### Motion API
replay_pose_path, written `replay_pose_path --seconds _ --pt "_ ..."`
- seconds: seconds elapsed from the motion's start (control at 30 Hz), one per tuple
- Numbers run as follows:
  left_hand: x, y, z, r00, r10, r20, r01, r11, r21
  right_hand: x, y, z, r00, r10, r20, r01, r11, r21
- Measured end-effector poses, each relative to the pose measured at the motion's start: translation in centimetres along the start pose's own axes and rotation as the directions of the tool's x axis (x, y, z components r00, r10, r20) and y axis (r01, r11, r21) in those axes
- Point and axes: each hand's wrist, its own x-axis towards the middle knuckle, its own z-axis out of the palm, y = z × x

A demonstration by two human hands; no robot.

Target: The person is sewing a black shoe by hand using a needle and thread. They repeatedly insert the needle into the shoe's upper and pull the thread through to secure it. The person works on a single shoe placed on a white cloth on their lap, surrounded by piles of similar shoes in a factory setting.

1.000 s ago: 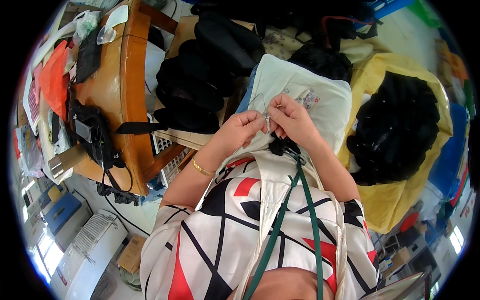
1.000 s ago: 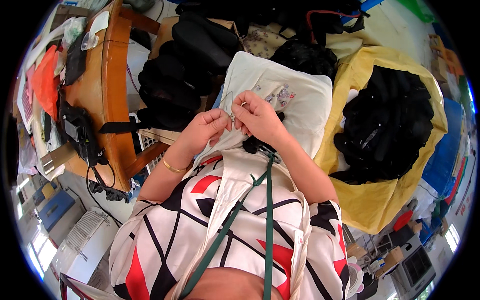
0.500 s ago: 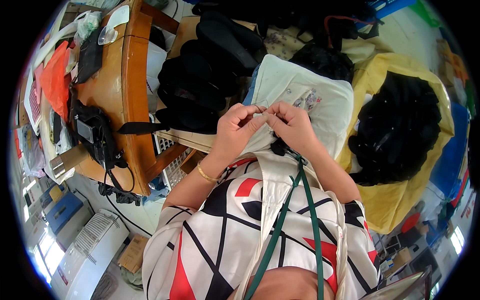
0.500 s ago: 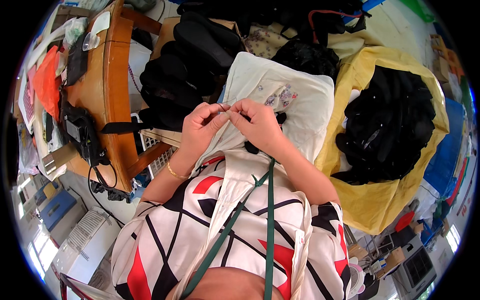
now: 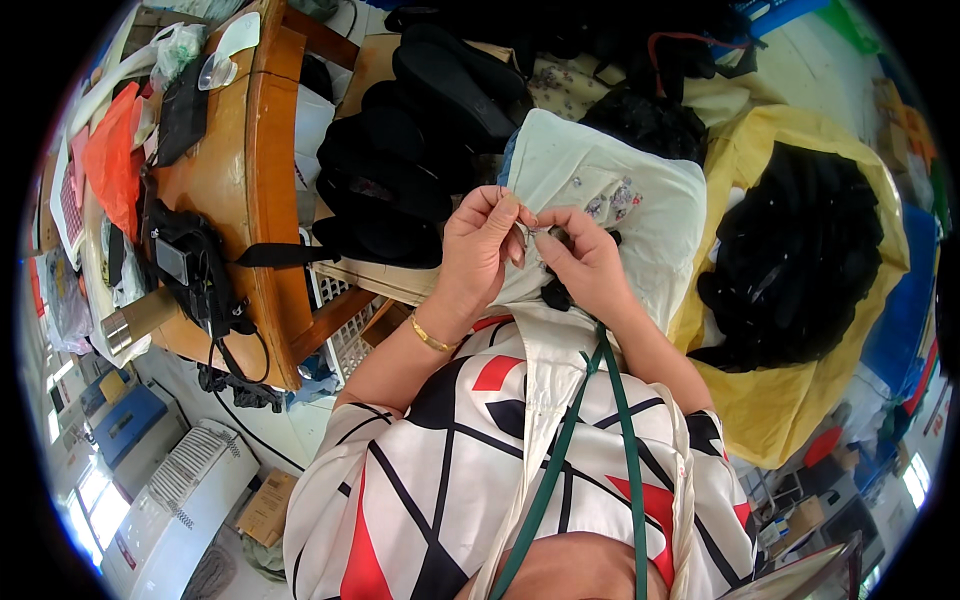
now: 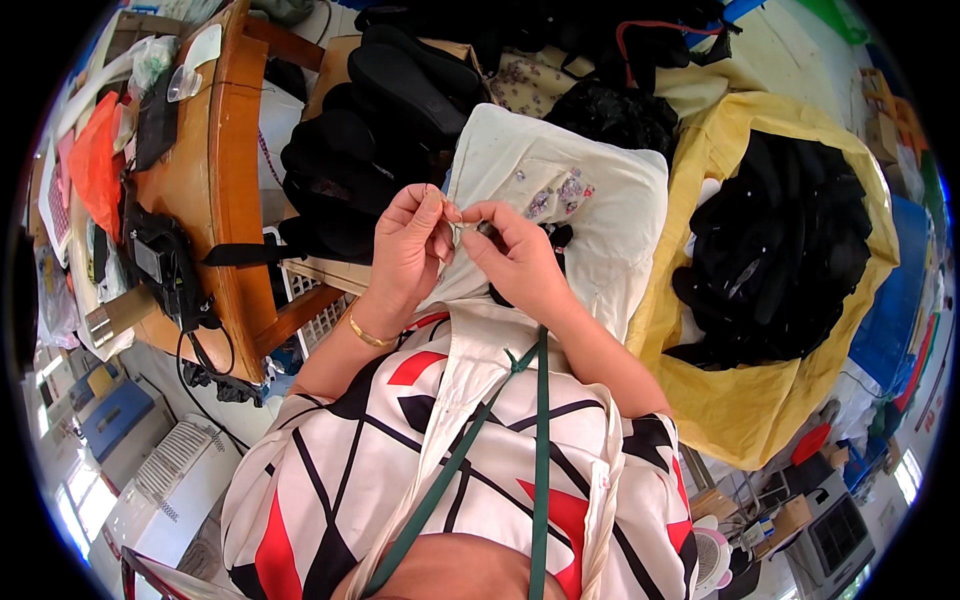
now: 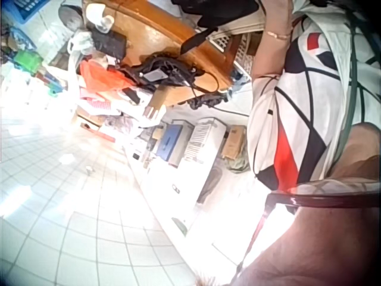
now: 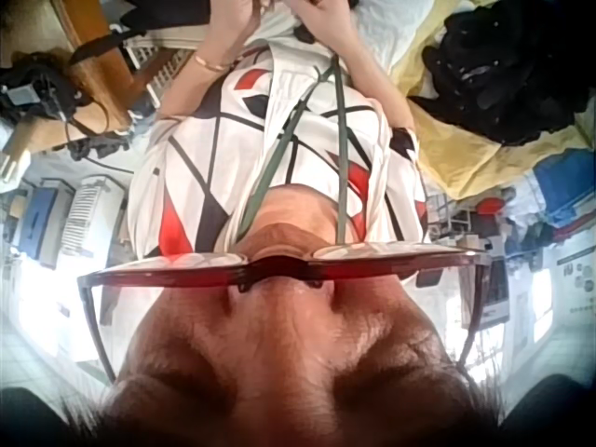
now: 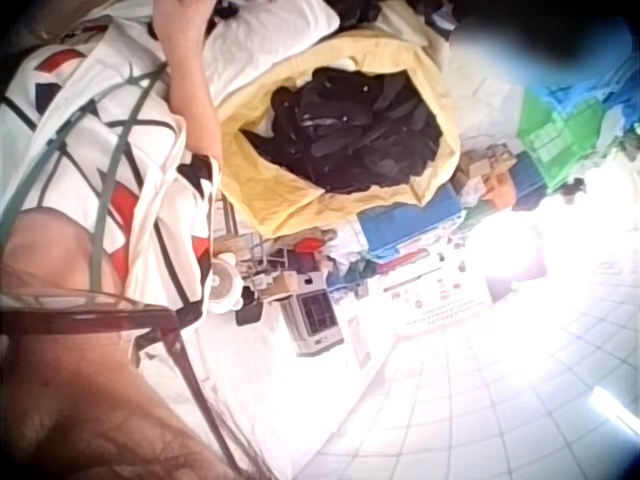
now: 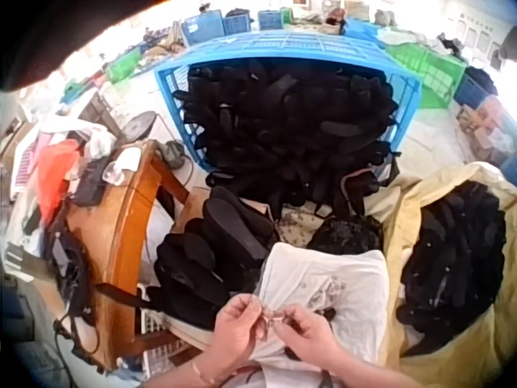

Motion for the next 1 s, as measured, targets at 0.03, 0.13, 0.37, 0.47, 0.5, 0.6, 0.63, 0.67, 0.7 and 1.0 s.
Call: replay_pose_path --seconds 0.03,0.13,0.37,0.47,0.5,0.6,0.63,0.67,0.7,1.0 --pt "0.1 -0.1 -0.1 1.000 0.013 0.010 -0.013 1.000 0.021 0.0 0.1 0.0 1.000 -0.009 -0.011 0.009 0.999 0.046" --pt "-0.3 0.0 0.3 0.999 -0.049 0.013 0.045 0.975 0.217 0.0 -0.4 -0.1 0.991 -0.091 -0.098 0.087 0.995 -0.041" --pt "0.0 0.5 0.5 0.994 -0.107 0.005 0.106 0.991 0.086 0.0 -0.9 -0.5 0.992 -0.069 -0.107 0.059 0.994 -0.095" --pt "0.3 0.6 0.6 0.996 -0.086 -0.031 0.088 0.995 0.039 -0.3 -1.1 -0.9 0.996 -0.075 -0.041 0.063 0.970 -0.235" --pt "0.3 0.5 0.4 0.995 -0.100 0.006 0.099 0.995 0.015 -0.7 -1.9 -0.7 0.997 -0.070 -0.043 0.057 0.966 -0.252" --pt "0.4 0.3 -0.3 0.978 -0.173 0.115 0.172 0.985 0.021 -0.6 -2.3 -0.7 0.985 -0.152 -0.078 0.117 0.933 -0.341" --pt "0.3 0.2 -0.4 0.967 -0.204 0.150 0.200 0.979 0.038 -0.5 -2.2 -0.8 0.976 -0.195 -0.092 0.147 0.914 -0.378" --pt "0.4 0.4 -0.5 0.967 -0.207 0.149 0.205 0.978 0.032 -0.4 -2.1 -0.8 0.978 -0.192 -0.083 0.148 0.916 -0.372" --pt "0.4 0.5 -0.5 0.966 -0.210 0.149 0.209 0.978 0.026 -0.4 -1.8 -0.8 0.979 -0.188 -0.073 0.149 0.918 -0.366" --pt "0.4 0.6 0.2 0.985 -0.168 0.036 0.168 0.986 -0.001 0.4 -0.9 -1.2 0.978 0.197 0.071 -0.208 0.947 0.246"
